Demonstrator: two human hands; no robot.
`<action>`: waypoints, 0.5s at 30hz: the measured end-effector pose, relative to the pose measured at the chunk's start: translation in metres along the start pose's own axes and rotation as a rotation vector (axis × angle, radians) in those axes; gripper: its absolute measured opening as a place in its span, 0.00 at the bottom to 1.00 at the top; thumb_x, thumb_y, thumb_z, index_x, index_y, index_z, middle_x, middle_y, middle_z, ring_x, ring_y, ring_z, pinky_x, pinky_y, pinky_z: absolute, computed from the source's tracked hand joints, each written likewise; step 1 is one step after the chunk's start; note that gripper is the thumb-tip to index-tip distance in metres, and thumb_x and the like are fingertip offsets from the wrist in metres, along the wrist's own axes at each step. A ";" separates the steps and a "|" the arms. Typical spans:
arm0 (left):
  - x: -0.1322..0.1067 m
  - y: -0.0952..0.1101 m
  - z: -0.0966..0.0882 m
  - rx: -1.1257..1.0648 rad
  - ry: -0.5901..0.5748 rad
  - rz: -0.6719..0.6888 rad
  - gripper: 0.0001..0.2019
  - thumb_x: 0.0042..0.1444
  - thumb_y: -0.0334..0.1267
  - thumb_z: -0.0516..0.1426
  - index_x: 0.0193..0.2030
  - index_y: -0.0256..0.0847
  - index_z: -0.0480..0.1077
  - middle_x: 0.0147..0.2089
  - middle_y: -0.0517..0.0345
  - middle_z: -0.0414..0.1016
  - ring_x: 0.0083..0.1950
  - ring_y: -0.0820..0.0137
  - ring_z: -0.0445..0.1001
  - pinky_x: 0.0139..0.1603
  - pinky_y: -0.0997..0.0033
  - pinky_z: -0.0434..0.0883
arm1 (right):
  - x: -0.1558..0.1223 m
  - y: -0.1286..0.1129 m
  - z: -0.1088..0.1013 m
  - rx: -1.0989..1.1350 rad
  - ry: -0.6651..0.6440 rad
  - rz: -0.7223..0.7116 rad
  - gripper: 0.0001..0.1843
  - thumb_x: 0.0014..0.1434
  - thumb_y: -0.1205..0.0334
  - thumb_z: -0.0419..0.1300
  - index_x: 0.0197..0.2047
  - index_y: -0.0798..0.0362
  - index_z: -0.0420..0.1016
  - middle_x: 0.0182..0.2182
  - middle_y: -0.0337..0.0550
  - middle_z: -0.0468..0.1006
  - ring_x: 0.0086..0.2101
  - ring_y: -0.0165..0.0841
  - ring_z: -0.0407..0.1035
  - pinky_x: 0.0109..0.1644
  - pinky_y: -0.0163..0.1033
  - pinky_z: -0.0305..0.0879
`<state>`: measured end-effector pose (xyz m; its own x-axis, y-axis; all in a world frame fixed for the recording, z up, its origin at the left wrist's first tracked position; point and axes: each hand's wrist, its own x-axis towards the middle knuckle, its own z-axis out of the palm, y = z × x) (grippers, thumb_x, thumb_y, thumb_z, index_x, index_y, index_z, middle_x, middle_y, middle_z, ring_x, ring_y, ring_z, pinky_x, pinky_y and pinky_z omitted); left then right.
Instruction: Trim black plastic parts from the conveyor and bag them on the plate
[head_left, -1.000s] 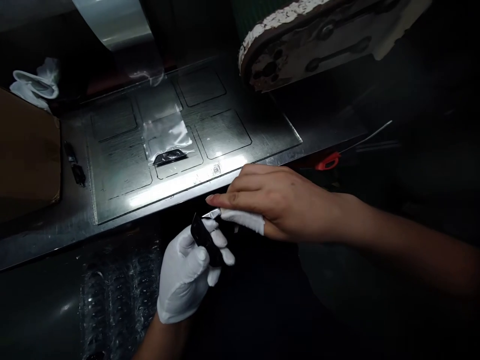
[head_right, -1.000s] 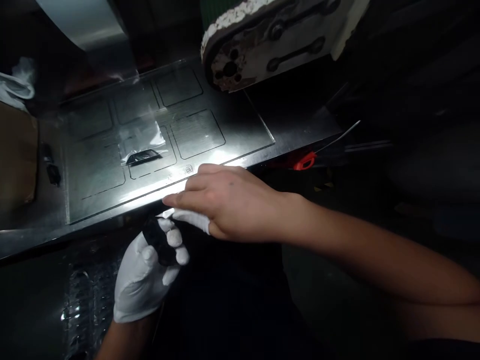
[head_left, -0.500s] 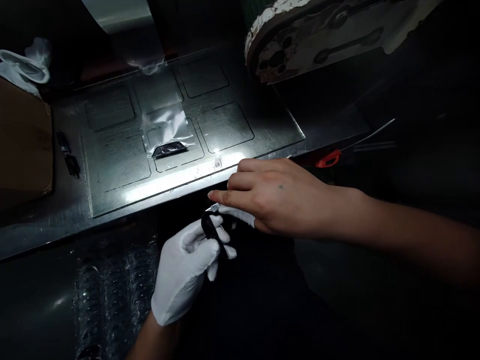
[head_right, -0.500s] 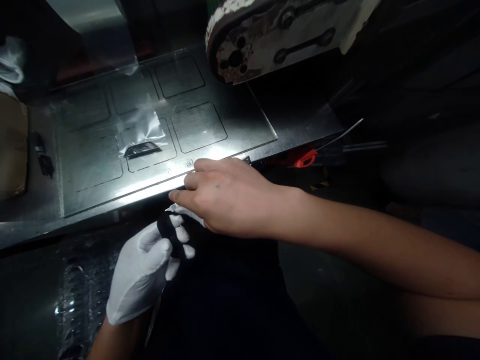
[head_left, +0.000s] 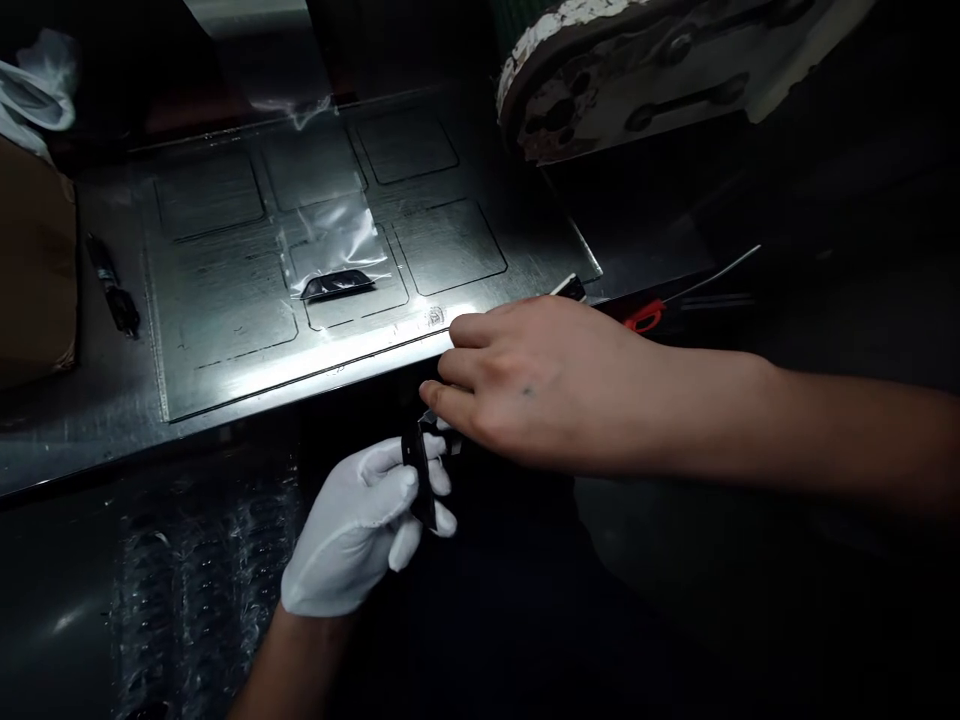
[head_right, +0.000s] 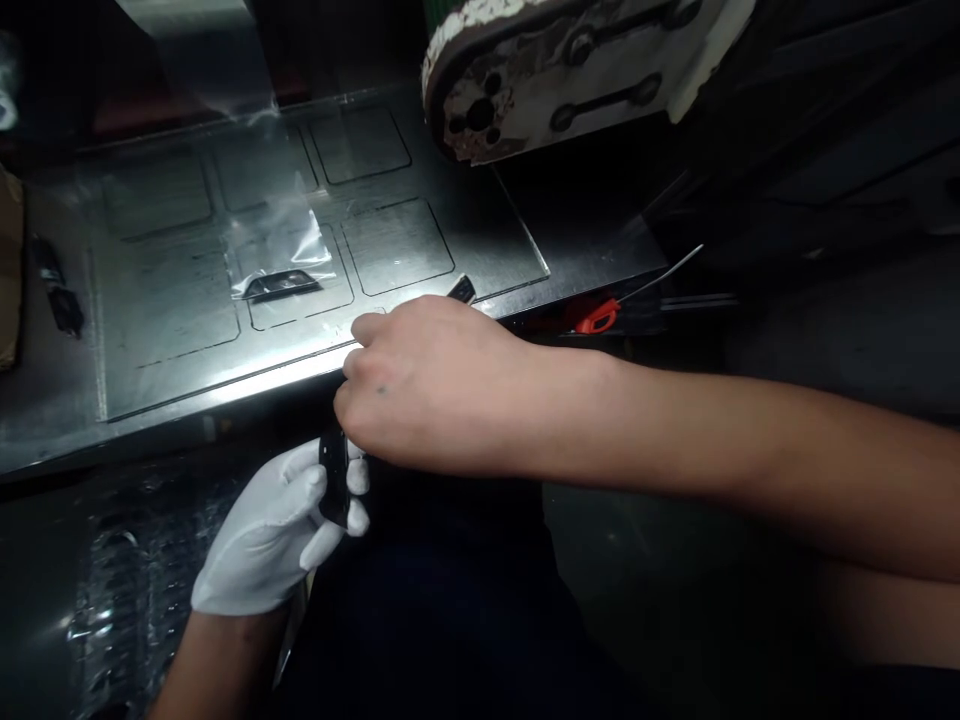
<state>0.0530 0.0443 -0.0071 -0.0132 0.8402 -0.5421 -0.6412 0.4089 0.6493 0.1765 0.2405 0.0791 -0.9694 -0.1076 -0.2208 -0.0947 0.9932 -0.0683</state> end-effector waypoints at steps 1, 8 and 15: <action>-0.001 0.000 -0.001 -0.005 -0.005 -0.001 0.16 0.64 0.46 0.64 0.51 0.36 0.77 0.39 0.51 0.75 0.18 0.83 0.66 0.15 0.84 0.57 | 0.001 -0.002 -0.001 -0.001 0.003 -0.007 0.18 0.66 0.77 0.53 0.49 0.55 0.82 0.32 0.48 0.78 0.36 0.40 0.67 0.33 0.42 0.54; -0.005 -0.003 -0.008 -0.011 -0.022 0.031 0.14 0.66 0.45 0.62 0.43 0.34 0.78 0.38 0.48 0.77 0.18 0.82 0.66 0.15 0.83 0.54 | 0.011 -0.016 -0.008 0.054 0.021 -0.003 0.15 0.67 0.74 0.54 0.42 0.51 0.83 0.30 0.47 0.78 0.38 0.41 0.67 0.35 0.44 0.60; -0.008 -0.013 -0.015 -0.187 0.048 0.258 0.10 0.65 0.42 0.63 0.51 0.42 0.77 0.44 0.54 0.79 0.44 0.66 0.81 0.31 0.79 0.76 | 0.004 -0.010 -0.009 0.192 0.053 0.021 0.16 0.70 0.68 0.54 0.56 0.53 0.78 0.39 0.48 0.80 0.41 0.40 0.71 0.38 0.43 0.62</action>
<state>0.0497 0.0265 -0.0195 -0.2276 0.8880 -0.3997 -0.7416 0.1079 0.6621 0.1720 0.2311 0.0874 -0.9817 -0.0795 -0.1729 -0.0344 0.9677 -0.2498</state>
